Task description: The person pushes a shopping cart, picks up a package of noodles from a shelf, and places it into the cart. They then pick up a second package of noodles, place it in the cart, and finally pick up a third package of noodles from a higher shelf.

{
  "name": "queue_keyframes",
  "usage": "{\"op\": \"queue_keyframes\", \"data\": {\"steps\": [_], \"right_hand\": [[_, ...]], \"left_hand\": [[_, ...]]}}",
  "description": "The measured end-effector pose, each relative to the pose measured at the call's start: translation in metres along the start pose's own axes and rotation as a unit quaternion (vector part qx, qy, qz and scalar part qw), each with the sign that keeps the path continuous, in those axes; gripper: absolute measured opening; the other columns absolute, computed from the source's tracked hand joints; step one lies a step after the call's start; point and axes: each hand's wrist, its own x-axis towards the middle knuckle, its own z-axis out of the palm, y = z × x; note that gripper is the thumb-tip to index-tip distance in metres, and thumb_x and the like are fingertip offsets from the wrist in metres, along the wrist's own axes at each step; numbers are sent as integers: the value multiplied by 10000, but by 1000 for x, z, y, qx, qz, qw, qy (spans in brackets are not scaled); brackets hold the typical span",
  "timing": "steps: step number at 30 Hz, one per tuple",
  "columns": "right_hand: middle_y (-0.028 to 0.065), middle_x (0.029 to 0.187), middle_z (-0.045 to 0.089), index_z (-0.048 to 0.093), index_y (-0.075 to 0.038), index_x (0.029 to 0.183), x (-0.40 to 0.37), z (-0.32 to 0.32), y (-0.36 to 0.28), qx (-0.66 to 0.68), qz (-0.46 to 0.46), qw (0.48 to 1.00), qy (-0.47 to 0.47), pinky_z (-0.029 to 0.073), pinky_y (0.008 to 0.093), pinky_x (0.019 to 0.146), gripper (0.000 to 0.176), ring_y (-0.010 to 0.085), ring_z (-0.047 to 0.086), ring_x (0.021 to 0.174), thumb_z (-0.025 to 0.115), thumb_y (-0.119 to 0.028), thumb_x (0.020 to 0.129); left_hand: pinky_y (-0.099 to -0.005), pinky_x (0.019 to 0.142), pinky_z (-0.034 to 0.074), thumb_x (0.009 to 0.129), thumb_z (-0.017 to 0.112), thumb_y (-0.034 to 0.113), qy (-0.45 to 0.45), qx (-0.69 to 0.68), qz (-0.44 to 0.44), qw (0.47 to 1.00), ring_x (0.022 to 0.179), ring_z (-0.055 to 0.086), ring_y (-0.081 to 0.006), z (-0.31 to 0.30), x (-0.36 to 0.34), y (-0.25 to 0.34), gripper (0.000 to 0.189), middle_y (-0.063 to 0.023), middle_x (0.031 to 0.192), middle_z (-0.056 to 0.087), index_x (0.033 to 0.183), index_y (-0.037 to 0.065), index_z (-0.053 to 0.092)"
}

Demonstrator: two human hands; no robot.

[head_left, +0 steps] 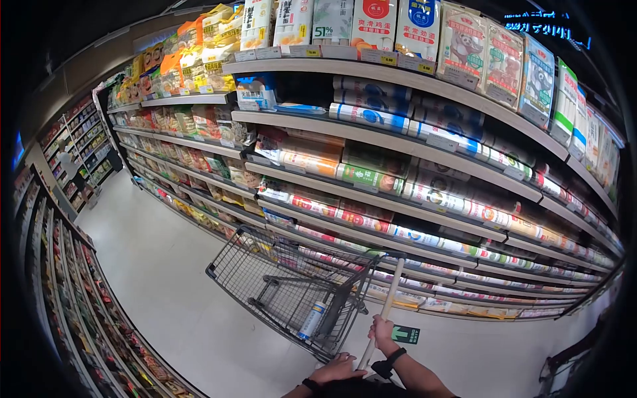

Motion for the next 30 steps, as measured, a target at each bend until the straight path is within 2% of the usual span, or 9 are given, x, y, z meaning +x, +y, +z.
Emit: {"op": "queue_keyframes", "data": {"steps": [4, 6, 11, 14, 15, 19, 22, 25, 30], "right_hand": [[34, 499, 390, 456, -57, 657, 1, -4, -5, -16, -4, 1000, 8, 326, 342, 302, 259, 165, 369, 321, 591, -182, 839], [30, 502, 388, 459, -57, 665, 8, -6, -3, -21, -2, 1000, 7, 325, 336, 300, 253, 160, 369, 323, 591, -186, 839], [20, 510, 392, 458, -67, 675, 12, -9, -11, -18, 12, 1000, -4, 333, 325, 306, 248, 152, 359, 326, 587, -197, 843], [19, 515, 397, 453, -81, 669, 13, -13, -12, -13, 14, 1000, -11, 335, 323, 309, 253, 149, 362, 329, 590, -203, 842], [19, 515, 398, 452, -83, 668, 13, -13, -14, -14, 14, 1000, -11, 335, 323, 309, 254, 148, 363, 330, 591, -205, 842], [20, 518, 404, 455, -83, 663, 13, -13, -20, -16, 22, 1000, -5, 330, 316, 307, 253, 143, 365, 332, 592, -202, 840], [29, 518, 416, 468, -61, 680, 18, -15, -20, -11, 21, 1000, -5, 325, 320, 301, 246, 150, 376, 329, 592, -192, 847], [34, 516, 422, 479, -47, 692, 19, -16, -21, -14, 26, 1000, -3, 326, 322, 298, 242, 153, 383, 328, 592, -188, 852], [37, 519, 437, 489, -41, 695, 18, -15, -27, -9, 10, 1000, 1, 329, 321, 299, 238, 154, 396, 326, 600, -188, 846]], "left_hand": [[-488, 1105, 327, 842, 505, 729, 20, 20, 3, 1000, 1308, 396, -474, 4, 2, 2, 899, -336, 1382, 402, 1308, -40, 513], [-492, 1112, 319, 862, 520, 685, 30, -15, 8, 999, 1347, 347, -473, 3, 0, 6, 850, -339, 1402, 363, 1292, -48, 511], [-547, 1137, 257, 841, 595, 639, 84, 46, -22, 995, 1404, 235, -498, -11, -11, 26, 941, -366, 1492, 208, 1380, -101, 378], [-539, 1165, 189, 819, 551, 724, 67, 83, -89, 990, 1427, 114, -535, -23, -14, 41, 1061, -420, 1505, 72, 1425, -105, 287], [-531, 1167, 199, 808, 552, 735, 67, 45, -70, 994, 1424, 96, -550, -19, -9, 34, 1120, -435, 1500, 37, 1434, -135, 227], [-537, 1140, 259, 807, 551, 736, 71, 12, -51, 996, 1400, 127, -581, -24, -8, 37, 1138, -456, 1482, 63, 1436, -145, 203], [-550, 1066, 371, 802, 606, 680, 107, 55, -41, 992, 1333, 250, -624, -9, 5, 29, 1028, -494, 1430, 155, 1354, -158, 379], [-569, 1040, 388, 834, 577, 662, 63, 85, -52, 993, 1306, 257, -658, -6, 14, 27, 898, -515, 1420, 135, 1267, -122, 505], [-616, 1038, 362, 871, 561, 618, 51, 63, -63, 995, 1299, 211, -691, -11, 15, 41, 798, -533, 1406, 119, 1253, -82, 536]]}}
